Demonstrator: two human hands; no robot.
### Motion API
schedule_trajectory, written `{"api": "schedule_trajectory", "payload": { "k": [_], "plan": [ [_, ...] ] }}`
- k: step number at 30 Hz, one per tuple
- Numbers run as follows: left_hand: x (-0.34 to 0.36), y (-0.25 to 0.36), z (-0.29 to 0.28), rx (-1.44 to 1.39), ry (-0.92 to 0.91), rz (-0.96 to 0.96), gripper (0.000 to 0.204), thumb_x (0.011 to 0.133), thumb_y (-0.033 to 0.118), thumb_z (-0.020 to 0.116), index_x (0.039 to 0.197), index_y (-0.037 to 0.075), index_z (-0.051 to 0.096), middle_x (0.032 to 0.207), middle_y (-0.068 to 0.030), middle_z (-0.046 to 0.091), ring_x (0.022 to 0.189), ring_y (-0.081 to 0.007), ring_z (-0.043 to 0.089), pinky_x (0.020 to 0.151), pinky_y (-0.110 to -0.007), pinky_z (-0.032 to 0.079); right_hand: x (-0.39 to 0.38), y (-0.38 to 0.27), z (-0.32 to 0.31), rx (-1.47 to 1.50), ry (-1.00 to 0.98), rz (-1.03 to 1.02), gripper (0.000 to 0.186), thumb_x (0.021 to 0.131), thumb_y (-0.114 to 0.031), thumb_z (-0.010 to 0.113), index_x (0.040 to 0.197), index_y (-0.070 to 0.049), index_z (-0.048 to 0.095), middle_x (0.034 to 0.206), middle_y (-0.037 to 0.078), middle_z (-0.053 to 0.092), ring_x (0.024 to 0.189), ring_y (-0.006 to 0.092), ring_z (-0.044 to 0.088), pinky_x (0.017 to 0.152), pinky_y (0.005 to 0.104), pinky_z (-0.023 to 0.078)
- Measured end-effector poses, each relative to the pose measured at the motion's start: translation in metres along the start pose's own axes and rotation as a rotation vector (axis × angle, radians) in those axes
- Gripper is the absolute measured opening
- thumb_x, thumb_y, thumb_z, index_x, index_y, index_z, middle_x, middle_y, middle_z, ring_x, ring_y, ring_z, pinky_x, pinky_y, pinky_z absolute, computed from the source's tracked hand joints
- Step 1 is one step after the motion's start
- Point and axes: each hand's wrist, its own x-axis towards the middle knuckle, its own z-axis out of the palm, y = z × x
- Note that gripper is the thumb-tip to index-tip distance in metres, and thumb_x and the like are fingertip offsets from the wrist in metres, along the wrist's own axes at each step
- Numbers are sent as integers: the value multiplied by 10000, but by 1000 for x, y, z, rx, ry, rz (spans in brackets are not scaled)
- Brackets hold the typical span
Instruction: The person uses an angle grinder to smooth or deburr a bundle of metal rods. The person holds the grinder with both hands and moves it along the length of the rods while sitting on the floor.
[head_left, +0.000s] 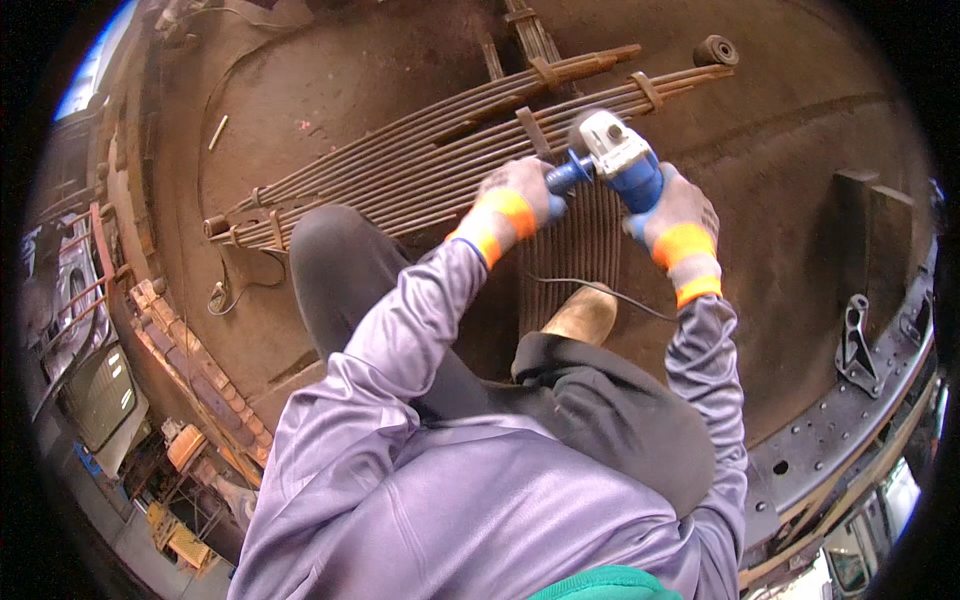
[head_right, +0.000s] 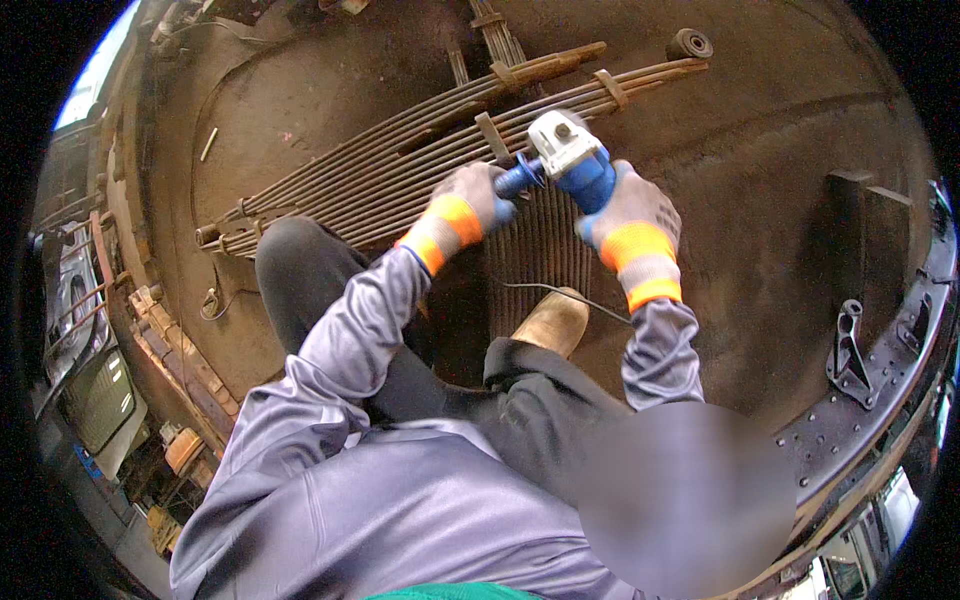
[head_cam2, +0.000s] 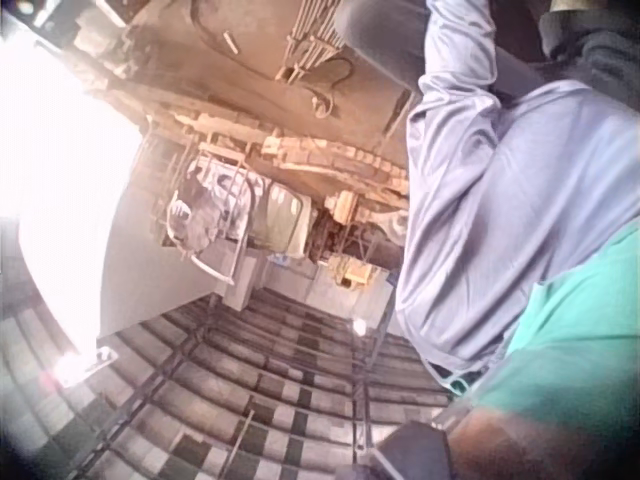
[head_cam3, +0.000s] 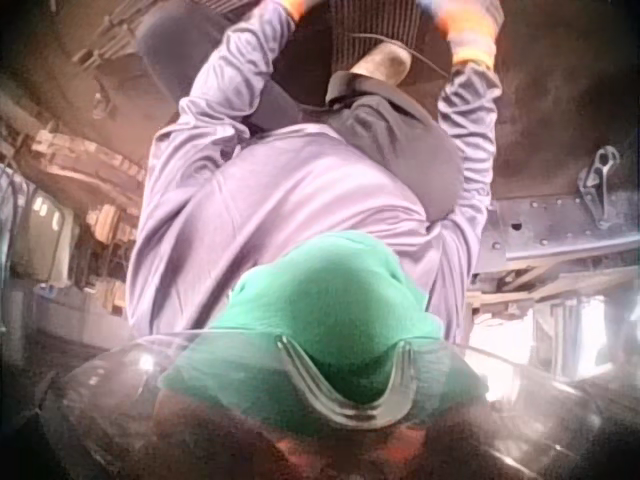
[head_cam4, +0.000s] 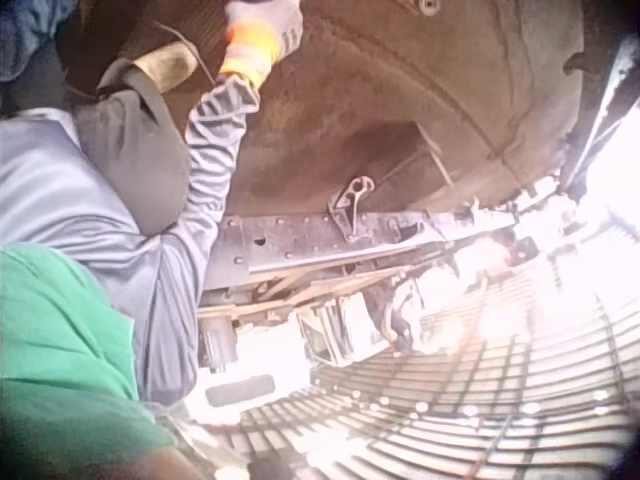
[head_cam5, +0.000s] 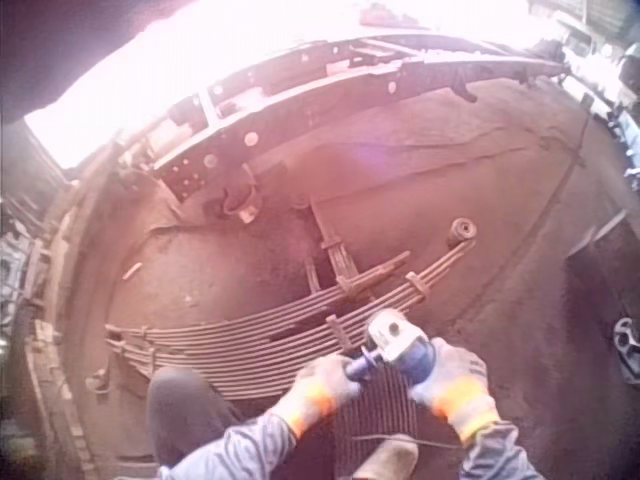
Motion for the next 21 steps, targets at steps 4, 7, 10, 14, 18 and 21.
{"api": "schedule_trajectory", "payload": {
  "k": [4,7,10,14,18,21],
  "plan": [
    [16,-21,-46,-63,24,113,297,796,227,704,1084,190,767,1050,-150,747,1012,-332,711,922,-445,552,-6,-46,-7,27,123,59,478,700,-286,829,1121,-174,634,1037,167,743,1008,374,711,877,476,568],
    [20,-29,-61,-58,67,121,317,809,235,706,1117,187,765,1050,-145,752,1013,-325,715,933,-446,550,0,-64,-12,9,143,61,482,699,-306,834,1117,-175,632,1052,165,742,1015,373,709,884,477,567],
    [26,-60,-53,-77,48,94,329,809,239,707,1129,191,765,1058,-142,753,1012,-321,717,943,-440,548,-1,-87,5,-41,118,78,487,696,-306,836,1116,-164,635,1061,164,741,1029,369,706,898,467,564],
    [35,-93,-54,-139,-31,64,343,807,252,706,1141,196,763,1069,-133,755,1011,-311,722,945,-433,549,8,-116,22,-68,26,115,494,691,-298,835,1121,-159,637,1070,165,741,1045,359,706,916,454,560],
    [38,-116,-60,-153,-47,52,365,783,232,693,1140,203,763,1067,-141,752,1002,-310,724,932,-429,556,14,-139,30,-126,18,103,506,680,-291,835,1126,-156,637,1083,161,738,1052,350,705,923,450,557],
    [39,-116,-56,-165,-47,73,365,784,256,701,1141,213,762,1079,-125,752,1010,-305,721,936,-428,555,11,-137,32,-111,21,116,499,682,-269,822,1131,-157,635,1042,151,744,1028,357,709,902,464,562]
  ]
}}
